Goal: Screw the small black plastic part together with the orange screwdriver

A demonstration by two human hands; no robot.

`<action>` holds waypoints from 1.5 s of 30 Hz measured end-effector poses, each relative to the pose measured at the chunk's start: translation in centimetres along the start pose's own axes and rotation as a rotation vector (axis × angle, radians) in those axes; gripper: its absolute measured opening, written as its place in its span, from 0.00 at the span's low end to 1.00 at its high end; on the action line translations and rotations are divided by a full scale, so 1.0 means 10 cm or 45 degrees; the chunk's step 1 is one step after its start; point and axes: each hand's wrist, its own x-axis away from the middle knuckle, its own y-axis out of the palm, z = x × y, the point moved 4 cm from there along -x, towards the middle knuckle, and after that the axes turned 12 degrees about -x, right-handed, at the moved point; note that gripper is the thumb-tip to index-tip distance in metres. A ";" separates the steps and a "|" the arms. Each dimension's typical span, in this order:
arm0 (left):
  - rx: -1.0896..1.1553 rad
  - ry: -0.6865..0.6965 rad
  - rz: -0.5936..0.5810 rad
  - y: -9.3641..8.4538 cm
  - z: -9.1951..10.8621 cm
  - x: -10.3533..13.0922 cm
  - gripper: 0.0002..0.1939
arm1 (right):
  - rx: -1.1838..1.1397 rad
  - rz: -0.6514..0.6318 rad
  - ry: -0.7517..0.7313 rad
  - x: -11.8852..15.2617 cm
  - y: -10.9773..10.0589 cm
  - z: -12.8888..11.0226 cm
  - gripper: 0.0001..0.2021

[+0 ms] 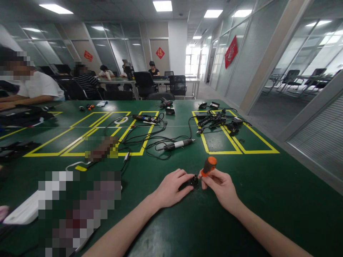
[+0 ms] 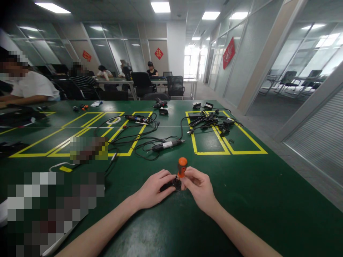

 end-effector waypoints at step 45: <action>0.013 -0.007 0.005 -0.03 0.02 0.00 0.14 | 0.031 0.047 0.079 0.00 -0.01 0.01 0.15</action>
